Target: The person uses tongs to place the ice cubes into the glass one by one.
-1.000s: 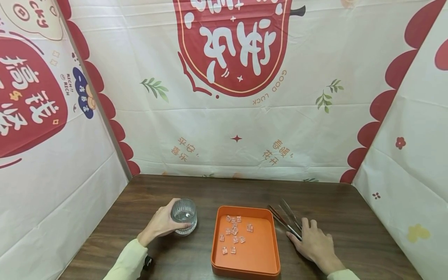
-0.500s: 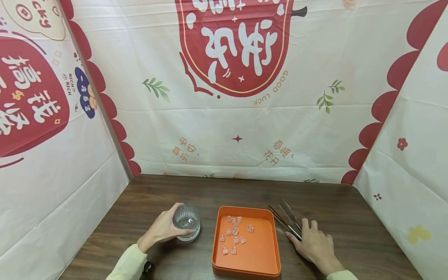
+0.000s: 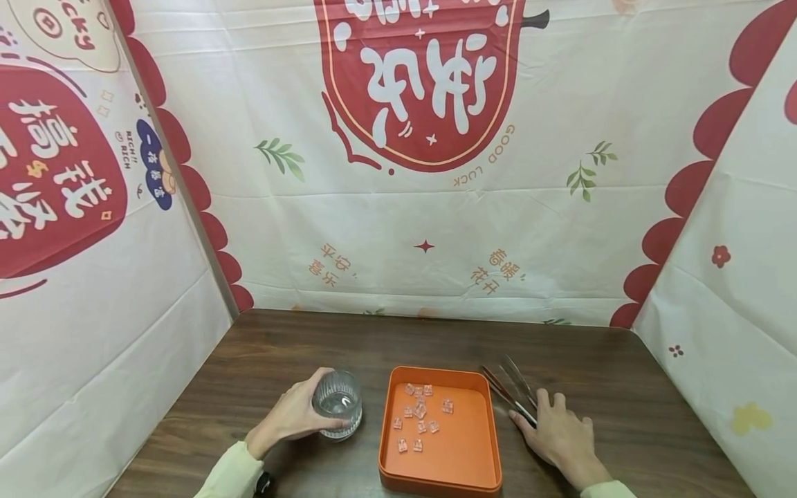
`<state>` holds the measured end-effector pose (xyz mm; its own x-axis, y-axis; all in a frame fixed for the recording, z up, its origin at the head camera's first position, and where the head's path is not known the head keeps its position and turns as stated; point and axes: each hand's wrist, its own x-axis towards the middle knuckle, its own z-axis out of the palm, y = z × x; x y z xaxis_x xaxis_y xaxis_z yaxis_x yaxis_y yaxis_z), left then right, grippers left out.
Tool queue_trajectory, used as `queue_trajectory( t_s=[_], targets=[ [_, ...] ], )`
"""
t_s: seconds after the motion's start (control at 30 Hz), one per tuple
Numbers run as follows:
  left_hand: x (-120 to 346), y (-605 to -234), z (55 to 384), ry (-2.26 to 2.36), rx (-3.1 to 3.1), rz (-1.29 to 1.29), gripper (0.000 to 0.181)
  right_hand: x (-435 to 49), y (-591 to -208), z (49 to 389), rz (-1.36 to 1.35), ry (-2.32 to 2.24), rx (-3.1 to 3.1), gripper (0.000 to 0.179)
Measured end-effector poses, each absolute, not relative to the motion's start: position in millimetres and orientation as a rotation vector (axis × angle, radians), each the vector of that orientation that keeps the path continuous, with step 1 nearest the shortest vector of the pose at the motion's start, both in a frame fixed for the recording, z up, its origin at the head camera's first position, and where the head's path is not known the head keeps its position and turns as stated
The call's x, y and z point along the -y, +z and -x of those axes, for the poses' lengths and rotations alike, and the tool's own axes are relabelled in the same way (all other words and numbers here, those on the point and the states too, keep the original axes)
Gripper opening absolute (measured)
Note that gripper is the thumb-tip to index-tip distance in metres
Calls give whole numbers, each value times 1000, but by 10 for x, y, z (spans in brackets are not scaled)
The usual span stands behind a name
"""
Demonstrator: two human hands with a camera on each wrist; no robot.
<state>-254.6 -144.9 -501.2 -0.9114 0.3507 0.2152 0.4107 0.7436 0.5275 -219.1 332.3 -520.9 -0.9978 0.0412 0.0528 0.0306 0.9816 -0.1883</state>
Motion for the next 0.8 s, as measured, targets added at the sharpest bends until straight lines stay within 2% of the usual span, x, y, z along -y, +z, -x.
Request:
queue_trajectory(
  t_s=[0.8],
  targets=[
    [1403, -4988, 2426, -866, 2874, 634, 96, -3341, -5135, 2132, 37, 278, 3023, 67]
  ],
)
